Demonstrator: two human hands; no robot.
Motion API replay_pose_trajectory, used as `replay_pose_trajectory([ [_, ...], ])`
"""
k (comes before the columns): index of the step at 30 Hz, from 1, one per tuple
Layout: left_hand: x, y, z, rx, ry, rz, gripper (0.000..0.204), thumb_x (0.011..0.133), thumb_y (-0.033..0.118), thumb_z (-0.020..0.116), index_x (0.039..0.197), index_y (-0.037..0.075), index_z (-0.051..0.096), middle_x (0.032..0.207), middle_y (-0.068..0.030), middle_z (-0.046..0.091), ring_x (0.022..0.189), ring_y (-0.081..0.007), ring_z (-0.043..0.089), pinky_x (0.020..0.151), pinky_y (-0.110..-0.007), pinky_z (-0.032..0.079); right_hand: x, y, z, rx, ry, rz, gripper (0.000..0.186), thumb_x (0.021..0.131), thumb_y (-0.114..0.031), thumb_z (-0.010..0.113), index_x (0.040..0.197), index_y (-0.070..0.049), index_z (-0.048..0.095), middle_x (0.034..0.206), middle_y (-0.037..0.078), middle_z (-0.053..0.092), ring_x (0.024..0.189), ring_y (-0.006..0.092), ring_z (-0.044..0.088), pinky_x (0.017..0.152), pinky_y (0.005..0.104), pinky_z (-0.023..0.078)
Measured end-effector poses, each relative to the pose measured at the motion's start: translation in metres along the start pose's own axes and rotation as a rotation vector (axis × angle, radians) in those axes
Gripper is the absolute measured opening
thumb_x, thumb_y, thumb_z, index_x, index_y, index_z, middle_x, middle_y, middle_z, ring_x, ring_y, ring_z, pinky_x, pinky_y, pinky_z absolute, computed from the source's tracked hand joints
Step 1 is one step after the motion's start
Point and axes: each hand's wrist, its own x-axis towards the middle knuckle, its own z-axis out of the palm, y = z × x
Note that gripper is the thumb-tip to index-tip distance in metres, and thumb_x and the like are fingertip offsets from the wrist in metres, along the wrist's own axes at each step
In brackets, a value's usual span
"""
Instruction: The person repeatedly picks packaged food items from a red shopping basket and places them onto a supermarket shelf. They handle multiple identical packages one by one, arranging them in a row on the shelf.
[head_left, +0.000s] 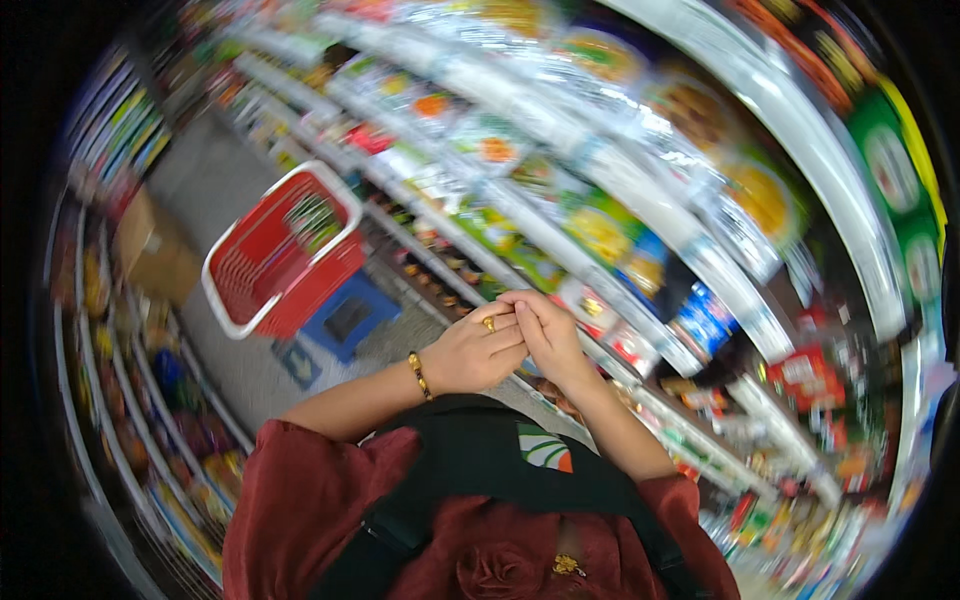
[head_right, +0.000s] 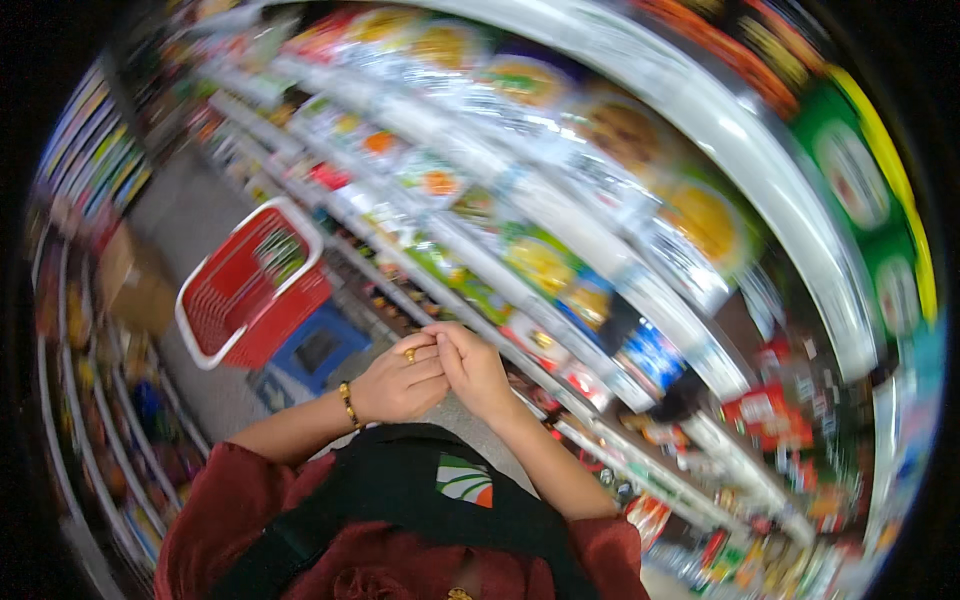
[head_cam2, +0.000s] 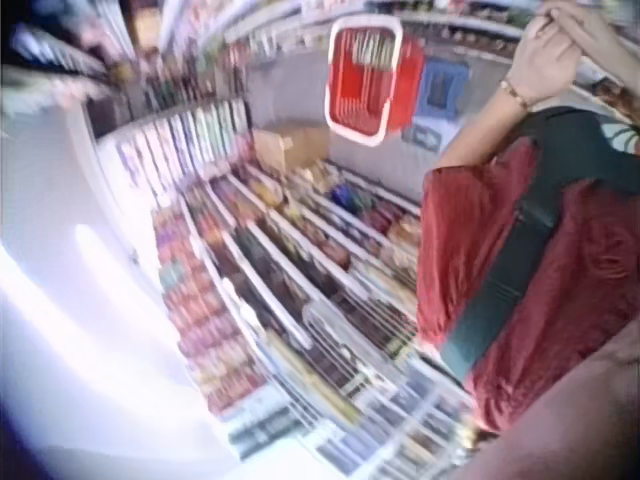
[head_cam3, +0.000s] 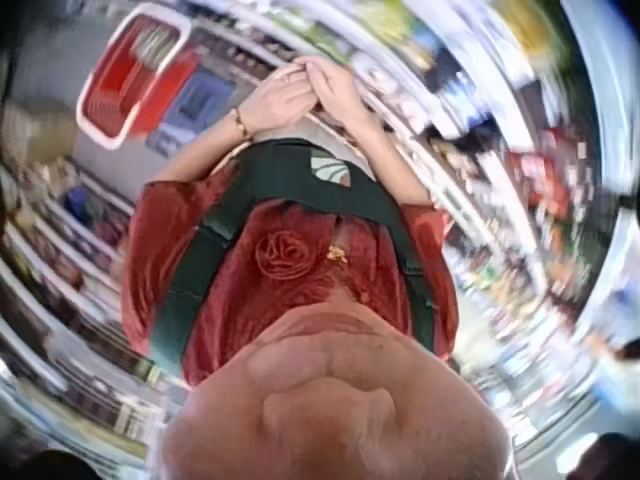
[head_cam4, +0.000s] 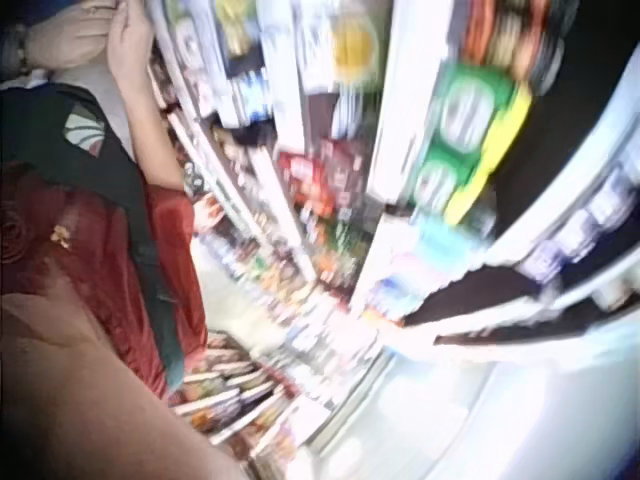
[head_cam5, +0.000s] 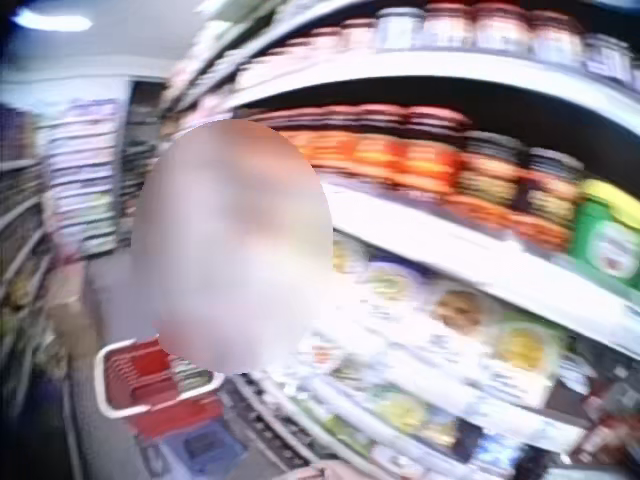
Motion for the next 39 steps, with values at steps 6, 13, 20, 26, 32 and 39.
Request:
replay_pose_trajectory([
  [6, -0.153, -0.08, -0.06, 0.132, -0.056, -0.432, 0.011, 0.063, 0.005, 0.057, 0.075, 0.004, 0.057, 0.081, -0.0073, 0.056, 0.082, -0.022, 0.054, 0.081, -0.035, 0.039, 0.088, 0.072, 0.17, -0.021, -0.452, 0.064, 0.02, 0.085, -0.014, 0.042, 0.092, 0.001, 0.054, 0.081, 0.012, 0.059, 0.076, 0.0174, 0.057, 0.069, 0.0273, 0.044],
  [13, -0.297, -0.234, -0.129, 0.211, 0.1, -1.107, 0.009, 0.07, 0.006, 0.054, 0.078, 0.002, 0.057, 0.078, -0.0136, 0.057, 0.078, -0.0302, 0.054, 0.073, -0.037, 0.042, 0.23, 0.139, 0.368, -0.191, -0.539, 0.023, 0.017, 0.078, -0.016, 0.05, 0.086, -0.002, 0.057, 0.078, 0.019, 0.058, 0.075, 0.0338, 0.056, 0.065, 0.0379, 0.045],
  [20, -0.427, -0.369, -0.113, 0.253, 0.066, -1.548, 0.011, 0.075, 0.01, 0.05, 0.081, 0.004, 0.056, 0.082, -0.0154, 0.057, 0.08, -0.0321, 0.055, 0.069, -0.043, 0.045, 0.299, 0.231, 0.438, -0.646, -0.552, 0.289, 0.013, 0.071, -0.011, 0.057, 0.082, -0.003, 0.059, 0.079, 0.017, 0.06, 0.077, 0.0312, 0.057, 0.07, 0.0376, 0.045],
  [26, -0.461, -0.407, -0.084, 0.175, -0.106, -1.698, 0.013, 0.077, 0.015, 0.049, 0.083, 0.005, 0.054, 0.084, -0.0151, 0.055, 0.08, -0.0338, 0.055, 0.066, -0.043, 0.046, 0.32, 0.276, 0.477, -0.719, -0.554, 0.428, 0.02, 0.072, -0.006, 0.055, 0.092, -0.003, 0.055, 0.089, 0.02, 0.056, 0.085, 0.0344, 0.054, 0.075, 0.0393, 0.043],
  [32, -0.461, -0.414, -0.076, 0.23, -0.032, -1.598, 0.009, 0.076, 0.011, 0.048, 0.075, 0.005, 0.055, 0.08, -0.0144, 0.055, 0.076, -0.0332, 0.054, 0.065, -0.041, 0.046, 0.314, 0.299, 0.494, -0.709, -0.487, 0.46, 0.032, 0.071, -0.003, 0.054, 0.103, -0.003, 0.05, 0.101, 0.022, 0.049, 0.093, 0.0356, 0.05, 0.08, 0.0397, 0.041],
  [39, -0.409, -0.374, -0.121, 0.031, 0.199, -1.573, 0.009, 0.081, 0.009, 0.048, 0.085, 0.004, 0.055, 0.075, -0.0138, 0.055, 0.067, -0.0247, 0.053, 0.062, -0.033, 0.043, 0.318, 0.248, 0.452, -0.516, -0.581, 0.366, 0.023, 0.075, -0.009, 0.049, 0.098, -0.003, 0.05, 0.101, 0.022, 0.049, 0.092, 0.0359, 0.05, 0.08, 0.0396, 0.041],
])
